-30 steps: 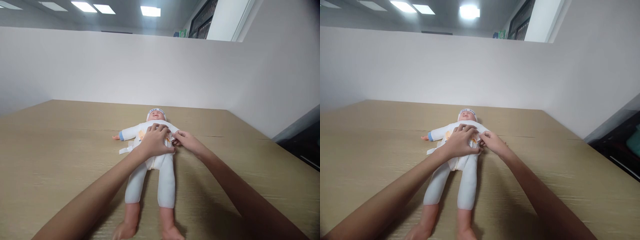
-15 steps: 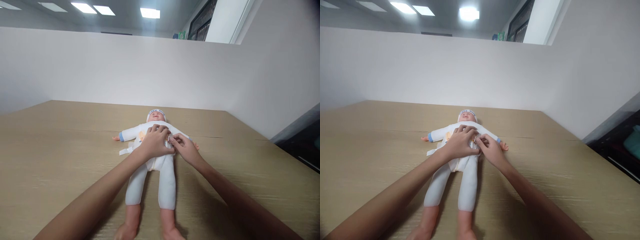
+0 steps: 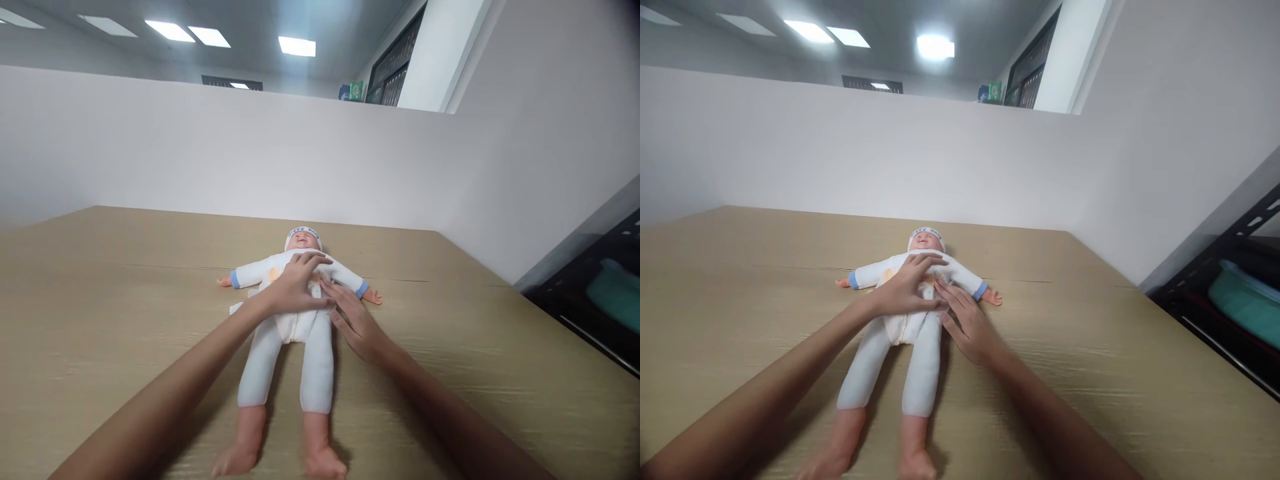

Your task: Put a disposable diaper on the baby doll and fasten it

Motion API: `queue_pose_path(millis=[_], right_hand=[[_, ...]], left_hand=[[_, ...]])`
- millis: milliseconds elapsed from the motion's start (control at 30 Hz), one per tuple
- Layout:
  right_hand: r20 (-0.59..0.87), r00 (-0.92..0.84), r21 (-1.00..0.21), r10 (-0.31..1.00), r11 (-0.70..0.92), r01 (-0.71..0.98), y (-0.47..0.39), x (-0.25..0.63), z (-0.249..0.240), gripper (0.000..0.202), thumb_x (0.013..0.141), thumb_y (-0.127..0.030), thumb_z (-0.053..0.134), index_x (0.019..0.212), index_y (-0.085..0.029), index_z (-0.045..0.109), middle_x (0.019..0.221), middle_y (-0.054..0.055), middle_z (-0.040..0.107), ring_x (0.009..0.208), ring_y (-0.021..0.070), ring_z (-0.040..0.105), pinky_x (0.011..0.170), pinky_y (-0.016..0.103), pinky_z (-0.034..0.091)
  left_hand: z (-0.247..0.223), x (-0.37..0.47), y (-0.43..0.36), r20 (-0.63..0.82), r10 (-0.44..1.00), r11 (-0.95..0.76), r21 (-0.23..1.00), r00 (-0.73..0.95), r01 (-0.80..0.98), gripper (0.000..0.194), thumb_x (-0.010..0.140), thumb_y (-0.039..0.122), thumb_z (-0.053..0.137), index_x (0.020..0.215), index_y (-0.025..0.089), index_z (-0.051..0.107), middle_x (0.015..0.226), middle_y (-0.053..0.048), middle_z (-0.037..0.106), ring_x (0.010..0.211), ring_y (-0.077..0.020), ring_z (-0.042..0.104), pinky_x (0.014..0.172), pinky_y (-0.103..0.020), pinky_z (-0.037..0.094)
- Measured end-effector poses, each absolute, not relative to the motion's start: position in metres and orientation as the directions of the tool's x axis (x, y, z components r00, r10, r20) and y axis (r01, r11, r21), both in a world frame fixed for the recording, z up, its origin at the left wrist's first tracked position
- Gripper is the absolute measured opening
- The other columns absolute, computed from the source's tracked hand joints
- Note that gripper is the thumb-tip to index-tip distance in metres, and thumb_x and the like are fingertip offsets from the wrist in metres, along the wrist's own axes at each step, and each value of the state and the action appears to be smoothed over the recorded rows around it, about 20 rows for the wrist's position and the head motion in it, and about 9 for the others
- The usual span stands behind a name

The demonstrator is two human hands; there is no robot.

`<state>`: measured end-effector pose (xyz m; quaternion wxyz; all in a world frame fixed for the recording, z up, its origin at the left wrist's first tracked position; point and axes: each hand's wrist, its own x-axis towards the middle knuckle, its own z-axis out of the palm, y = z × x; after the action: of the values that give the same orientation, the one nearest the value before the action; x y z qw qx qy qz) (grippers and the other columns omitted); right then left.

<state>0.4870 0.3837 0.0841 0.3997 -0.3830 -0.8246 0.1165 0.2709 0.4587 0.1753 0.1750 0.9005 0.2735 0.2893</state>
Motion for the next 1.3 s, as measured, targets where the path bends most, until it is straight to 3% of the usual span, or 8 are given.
queue_pose_path(millis=[167, 300, 467, 633, 733, 1000, 1167, 1300], right_hand=[[0.574, -0.415, -0.461, 0.706, 0.698, 0.548, 0.379, 0.485, 0.090, 0.062, 0.116, -0.041, 0.043, 0.175, -0.034, 0.026, 0.180, 0.005, 0.034, 0.167, 0.0282, 0.029, 0.137, 0.057, 0.027], [0.578, -0.416, -0.479, 0.702, 0.704, 0.524, 0.381, 0.483, 0.089, 0.061, 0.116, -0.041, 0.042, 0.174, -0.034, 0.027, 0.180, 0.005, 0.034, 0.167, 0.0277, 0.029, 0.137, 0.056, 0.026], [0.605, -0.388, -0.481, 0.695, 0.708, 0.517, 0.384, 0.484, 0.084, 0.056, 0.115, -0.041, 0.040, 0.170, -0.032, 0.035, 0.176, 0.008, 0.040, 0.164, 0.0299, 0.035, 0.135, 0.057, 0.030], [0.619, -0.360, -0.423, 0.698, 0.682, 0.596, 0.383, 0.478, 0.097, 0.054, 0.114, -0.041, 0.042, 0.168, -0.032, 0.037, 0.174, 0.010, 0.043, 0.161, 0.0319, 0.039, 0.133, 0.058, 0.035], [0.568, -0.354, -0.428, 0.743, 0.634, 0.645, 0.391, 0.462, 0.119, 0.053, 0.114, -0.045, 0.043, 0.165, -0.033, 0.040, 0.168, 0.010, 0.050, 0.157, 0.0317, 0.044, 0.130, 0.057, 0.038], [0.199, -0.538, -0.355, 0.819, 0.572, 0.739, 0.459, 0.391, 0.176, 0.053, 0.108, -0.047, 0.055, 0.153, -0.020, 0.059, 0.159, 0.015, 0.061, 0.152, 0.0350, 0.050, 0.127, 0.056, 0.037], [0.218, -0.560, -0.340, 0.800, 0.600, 0.725, 0.485, 0.370, 0.183, 0.043, 0.098, -0.025, 0.068, 0.141, -0.022, 0.067, 0.119, 0.009, 0.080, 0.114, 0.0286, 0.072, 0.102, 0.044, 0.053], [0.315, -0.551, -0.280, 0.773, 0.631, 0.724, 0.478, 0.365, 0.185, 0.029, 0.100, -0.013, 0.058, 0.123, -0.018, 0.074, 0.119, 0.013, 0.078, 0.122, 0.0318, 0.067, 0.112, 0.050, 0.045]], left_hand=[[0.166, 0.208, 0.464, 0.538, 0.712, -0.678, 0.694, 0.452, 0.243, 0.042, 0.106, 0.045, 0.059, 0.144, 0.027, 0.056, 0.156, -0.008, 0.060, 0.150, -0.0283, 0.052, 0.129, -0.047, 0.040], [0.125, 0.144, 0.466, 0.500, 0.822, -0.567, 0.671, 0.273, 0.478, 0.038, 0.104, 0.054, 0.060, 0.127, 0.025, 0.064, 0.132, -0.008, 0.071, 0.123, -0.0282, 0.065, 0.112, -0.046, 0.050], [0.103, 0.110, 0.464, 0.328, 0.900, -0.436, 0.644, 0.288, 0.629, 0.044, 0.102, 0.063, 0.054, 0.113, 0.021, 0.065, 0.101, -0.006, 0.074, 0.087, -0.0250, 0.066, 0.081, -0.038, 0.052], [0.108, 0.112, 0.458, 0.307, 0.889, -0.448, 0.425, 0.340, 0.787, 0.036, 0.098, 0.059, 0.057, 0.099, 0.023, 0.061, 0.105, -0.010, 0.073, 0.101, -0.0318, 0.066, 0.089, -0.042, 0.047], [0.106, 0.108, 0.458, 0.222, 0.920, -0.388, 0.412, 0.322, 0.824, 0.032, 0.094, 0.056, 0.062, 0.095, 0.024, 0.058, 0.101, -0.008, 0.073, 0.093, -0.0302, 0.066, 0.079, -0.038, 0.042], [0.106, 0.098, 0.467, 0.085, 0.930, -0.320, 0.668, 0.358, 0.671, 0.040, 0.088, 0.058, 0.069, 0.075, 0.023, 0.056, 0.075, 0.000, 0.064, 0.070, -0.0193, 0.056, 0.067, -0.032, 0.037], [0.105, 0.100, 0.469, 0.084, 0.924, -0.258, 0.856, 0.373, 0.447, 0.047, 0.085, 0.065, 0.075, 0.090, 0.022, 0.057, 0.079, 0.001, 0.063, 0.072, -0.0161, 0.056, 0.065, -0.028, 0.040], [0.104, 0.103, 0.473, 0.100, 0.946, -0.147, 0.980, 0.308, 0.133, 0.057, 0.079, 0.064, 0.086, 0.105, 0.020, 0.061, 0.076, 0.003, 0.062, 0.069, -0.0135, 0.052, 0.063, -0.027, 0.034]])
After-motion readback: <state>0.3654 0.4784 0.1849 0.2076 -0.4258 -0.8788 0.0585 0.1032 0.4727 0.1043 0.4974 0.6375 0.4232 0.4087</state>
